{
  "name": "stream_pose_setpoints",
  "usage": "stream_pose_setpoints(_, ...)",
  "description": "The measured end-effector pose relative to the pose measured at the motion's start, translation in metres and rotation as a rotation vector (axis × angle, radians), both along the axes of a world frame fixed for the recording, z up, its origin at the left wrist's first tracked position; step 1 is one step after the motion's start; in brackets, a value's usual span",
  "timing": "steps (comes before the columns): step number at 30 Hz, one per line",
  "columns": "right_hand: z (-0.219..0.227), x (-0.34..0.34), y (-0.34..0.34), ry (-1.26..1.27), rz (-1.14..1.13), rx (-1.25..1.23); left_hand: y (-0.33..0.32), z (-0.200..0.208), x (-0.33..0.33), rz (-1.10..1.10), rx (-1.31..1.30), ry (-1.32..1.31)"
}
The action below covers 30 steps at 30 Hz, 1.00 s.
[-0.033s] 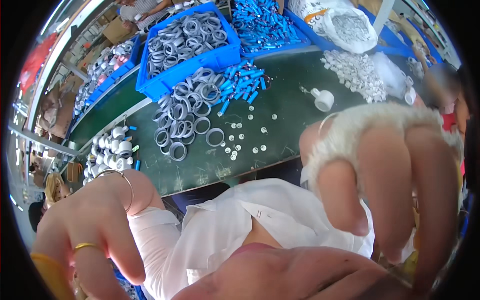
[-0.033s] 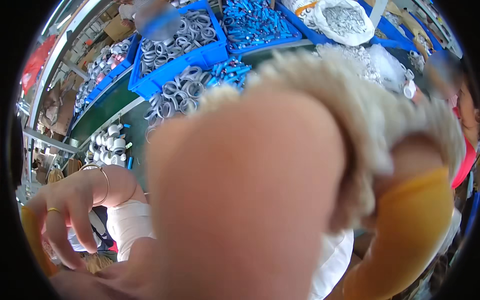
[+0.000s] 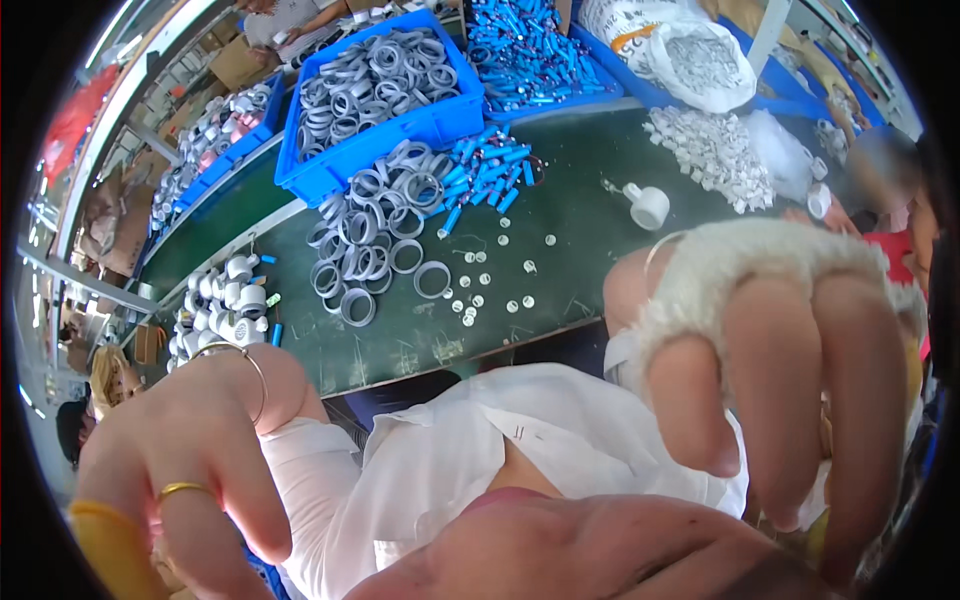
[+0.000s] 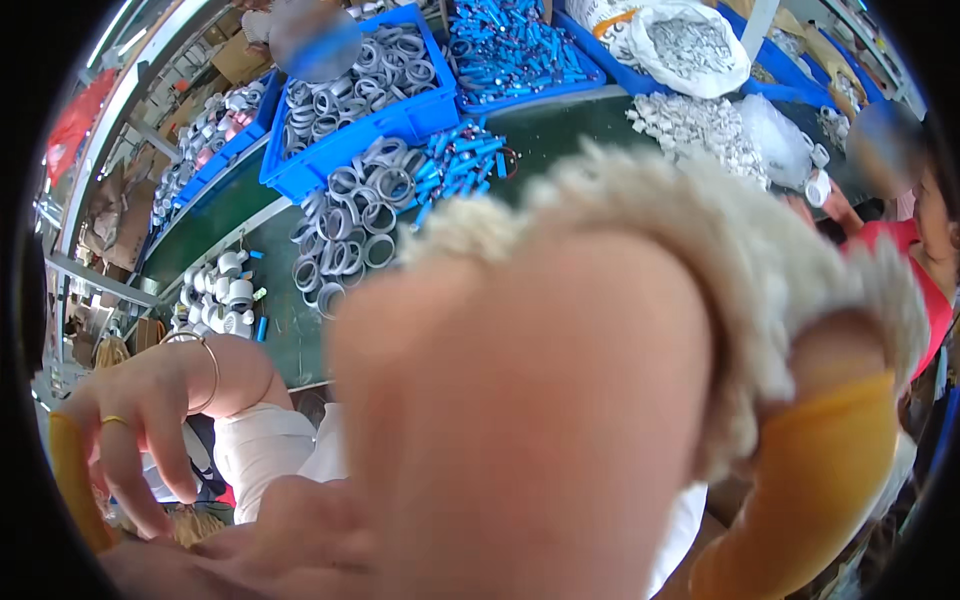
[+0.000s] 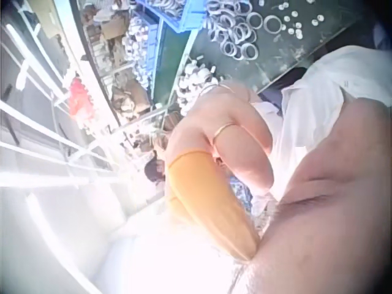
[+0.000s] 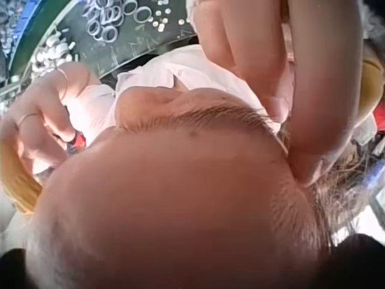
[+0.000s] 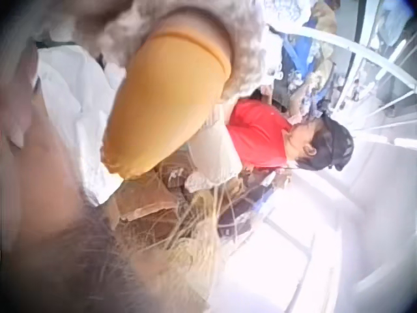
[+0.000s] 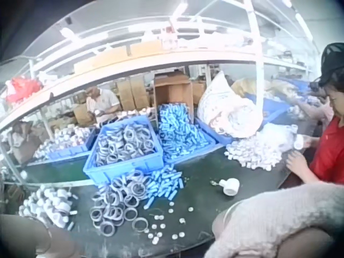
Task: Assembling small electronic components into plastic housings at a factory workbench.
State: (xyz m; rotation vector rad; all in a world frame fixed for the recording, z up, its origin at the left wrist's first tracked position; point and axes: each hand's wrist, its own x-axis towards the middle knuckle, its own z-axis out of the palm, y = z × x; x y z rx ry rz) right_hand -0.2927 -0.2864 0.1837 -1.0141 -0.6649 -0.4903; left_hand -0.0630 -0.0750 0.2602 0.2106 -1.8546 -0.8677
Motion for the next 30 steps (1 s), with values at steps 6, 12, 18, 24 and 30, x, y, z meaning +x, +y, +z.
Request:
stream_pose_setpoints(6,0.026,0.02,-0.017,-0.309,0.271,-0.292,0.012,-0.016,-0.01,-0.077,-0.062,-0.013)
stream_pose_setpoints(12,0.008,0.021,-0.051,-0.804,0.621,-0.761,0.019,-0.024,-0.004,-0.501,-0.107,-0.711)
stream_pose_setpoints(18,0.019,0.042,-0.049,-0.518,0.371,-0.27,-0.002,-0.035,0.009,-0.305,0.084,-0.157)
stream_pose_setpoints(24,-0.004,0.025,-0.043,-0.576,0.369,-0.355,-0.008,-0.051,0.003,-0.318,0.087,-0.027)
stream_pose_setpoints(30,-0.007,0.002,-0.034,-0.661,0.312,-0.508,-0.023,-0.039,0.005,-0.433,0.009,-0.089)
